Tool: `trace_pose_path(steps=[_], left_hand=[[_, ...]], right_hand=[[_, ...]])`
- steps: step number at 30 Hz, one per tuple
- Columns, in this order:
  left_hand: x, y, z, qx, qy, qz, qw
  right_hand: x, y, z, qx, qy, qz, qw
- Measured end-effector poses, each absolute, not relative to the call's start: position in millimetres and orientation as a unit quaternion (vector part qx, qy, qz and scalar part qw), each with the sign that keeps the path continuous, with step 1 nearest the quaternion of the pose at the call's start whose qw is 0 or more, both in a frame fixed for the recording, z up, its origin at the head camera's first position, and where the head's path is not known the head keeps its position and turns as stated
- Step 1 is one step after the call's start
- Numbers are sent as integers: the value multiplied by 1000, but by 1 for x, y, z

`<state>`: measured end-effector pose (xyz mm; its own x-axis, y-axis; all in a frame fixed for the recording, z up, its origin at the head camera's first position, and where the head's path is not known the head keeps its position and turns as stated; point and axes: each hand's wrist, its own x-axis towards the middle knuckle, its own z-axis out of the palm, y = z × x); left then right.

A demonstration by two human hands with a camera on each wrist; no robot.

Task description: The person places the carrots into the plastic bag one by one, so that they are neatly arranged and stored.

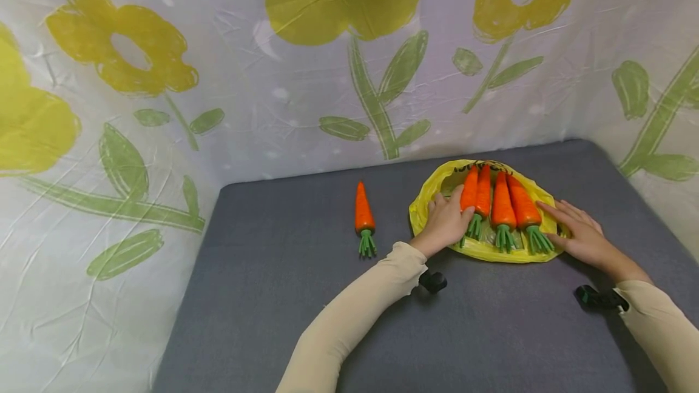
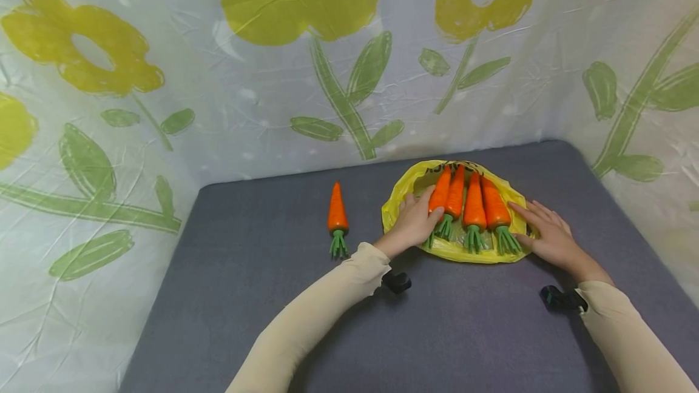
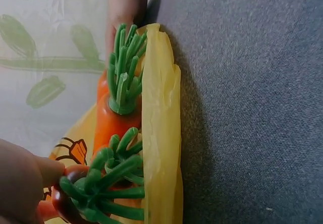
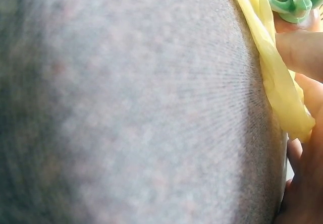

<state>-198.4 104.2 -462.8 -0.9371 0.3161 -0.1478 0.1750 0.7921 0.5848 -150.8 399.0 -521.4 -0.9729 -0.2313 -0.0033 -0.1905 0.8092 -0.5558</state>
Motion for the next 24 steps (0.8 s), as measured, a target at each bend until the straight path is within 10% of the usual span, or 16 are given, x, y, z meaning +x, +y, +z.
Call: trace_pose_path(steps=[24], left_hand=[[-208, 116, -475, 79, 936, 323, 113]], right_hand=[[-150, 398, -521, -113, 951, -286, 31]])
